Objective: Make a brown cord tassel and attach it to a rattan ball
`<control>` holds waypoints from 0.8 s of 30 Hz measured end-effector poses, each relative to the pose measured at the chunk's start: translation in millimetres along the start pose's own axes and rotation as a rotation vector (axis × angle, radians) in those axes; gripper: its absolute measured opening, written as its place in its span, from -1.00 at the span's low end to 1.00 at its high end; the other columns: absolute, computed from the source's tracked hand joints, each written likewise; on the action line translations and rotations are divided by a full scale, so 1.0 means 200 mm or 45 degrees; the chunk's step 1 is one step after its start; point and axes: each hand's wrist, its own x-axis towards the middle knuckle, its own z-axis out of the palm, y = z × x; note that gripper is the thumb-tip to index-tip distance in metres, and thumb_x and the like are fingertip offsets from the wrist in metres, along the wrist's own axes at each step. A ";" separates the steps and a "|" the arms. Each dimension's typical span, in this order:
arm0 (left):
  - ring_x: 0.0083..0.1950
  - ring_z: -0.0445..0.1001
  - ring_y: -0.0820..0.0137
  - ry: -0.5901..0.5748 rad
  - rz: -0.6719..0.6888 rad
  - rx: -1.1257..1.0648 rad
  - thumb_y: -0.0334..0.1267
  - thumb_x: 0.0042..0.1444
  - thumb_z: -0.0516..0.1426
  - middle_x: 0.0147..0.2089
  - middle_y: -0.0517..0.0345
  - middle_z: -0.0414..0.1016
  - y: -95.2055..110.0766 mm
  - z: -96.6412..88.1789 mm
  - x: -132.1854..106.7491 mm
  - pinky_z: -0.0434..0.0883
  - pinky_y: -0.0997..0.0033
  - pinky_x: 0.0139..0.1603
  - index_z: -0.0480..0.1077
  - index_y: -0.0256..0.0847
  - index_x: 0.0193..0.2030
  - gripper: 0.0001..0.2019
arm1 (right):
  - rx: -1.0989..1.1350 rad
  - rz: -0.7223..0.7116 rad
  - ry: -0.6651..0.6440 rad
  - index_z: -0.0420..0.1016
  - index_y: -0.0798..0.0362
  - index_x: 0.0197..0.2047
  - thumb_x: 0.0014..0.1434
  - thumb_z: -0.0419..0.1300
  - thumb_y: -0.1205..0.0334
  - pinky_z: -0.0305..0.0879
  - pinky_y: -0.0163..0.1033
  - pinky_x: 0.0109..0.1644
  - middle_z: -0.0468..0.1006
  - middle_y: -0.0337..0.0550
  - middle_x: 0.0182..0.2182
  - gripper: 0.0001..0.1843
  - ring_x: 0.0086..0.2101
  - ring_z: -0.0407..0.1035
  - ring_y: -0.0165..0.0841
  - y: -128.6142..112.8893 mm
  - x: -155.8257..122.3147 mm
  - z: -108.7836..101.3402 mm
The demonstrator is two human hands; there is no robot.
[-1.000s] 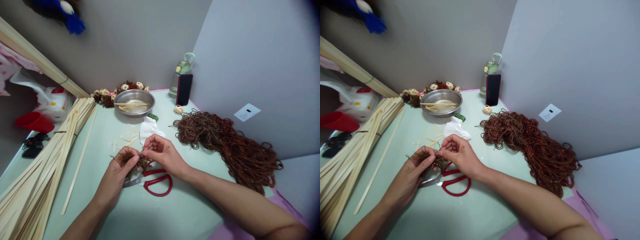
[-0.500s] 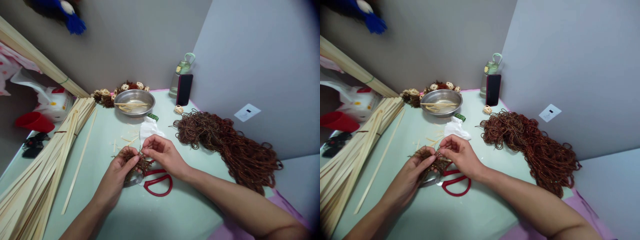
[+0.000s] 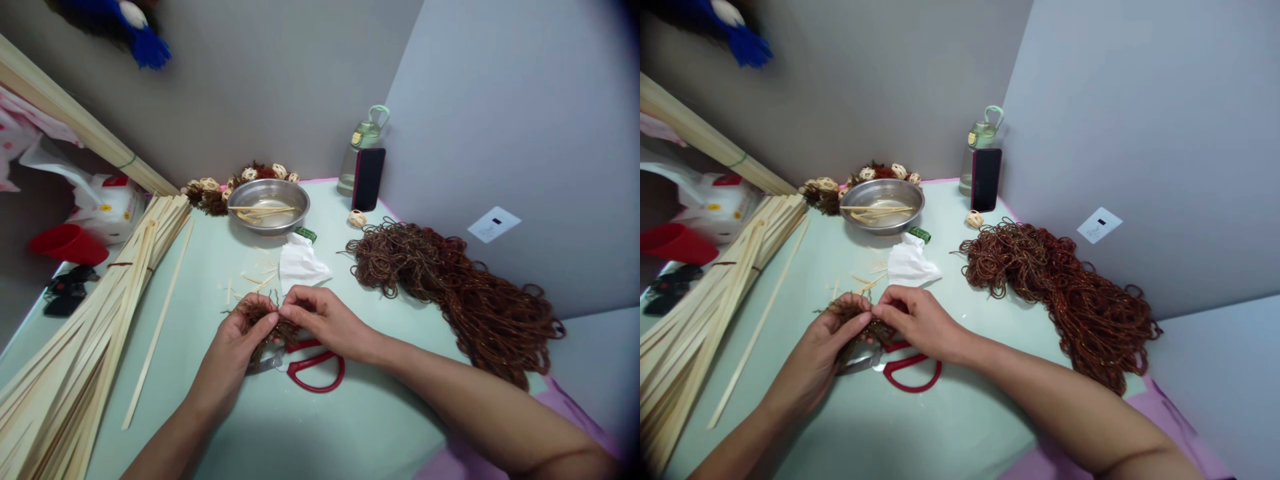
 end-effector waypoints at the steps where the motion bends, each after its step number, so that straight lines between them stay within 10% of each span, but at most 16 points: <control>1: -0.27 0.40 0.49 0.011 -0.005 -0.002 -0.17 0.15 0.25 -0.25 0.29 0.40 0.00 0.00 0.00 0.40 0.54 -0.23 0.42 -0.11 -0.21 -0.86 | 0.031 -0.009 0.016 0.37 0.11 -0.35 0.26 0.19 -0.03 0.07 -0.32 -0.38 0.30 -0.31 -0.50 -0.64 -0.46 0.13 -0.47 0.00 0.00 0.00; 13: -0.19 0.43 0.44 0.004 -0.023 -0.007 -0.15 0.17 0.24 -0.18 0.22 0.46 0.01 0.01 0.00 0.42 0.51 -0.19 0.45 -0.13 -0.14 -0.83 | 0.170 -0.119 0.130 0.45 0.11 -0.28 0.18 0.24 0.36 0.23 -0.31 -0.26 0.42 -0.28 -0.42 -0.97 -0.39 0.28 -0.46 -0.01 0.01 0.01; 24: -0.27 0.42 0.46 -0.067 -0.079 -0.048 -0.16 0.14 0.27 -0.21 0.20 0.46 0.01 0.02 -0.01 0.43 0.51 -0.26 0.42 -0.15 -0.11 -0.77 | 0.112 -0.127 0.092 0.39 0.11 -0.24 0.08 0.16 0.53 0.23 -0.32 -0.25 0.39 -0.29 -0.39 -0.81 -0.38 0.25 -0.46 -0.04 -0.01 0.03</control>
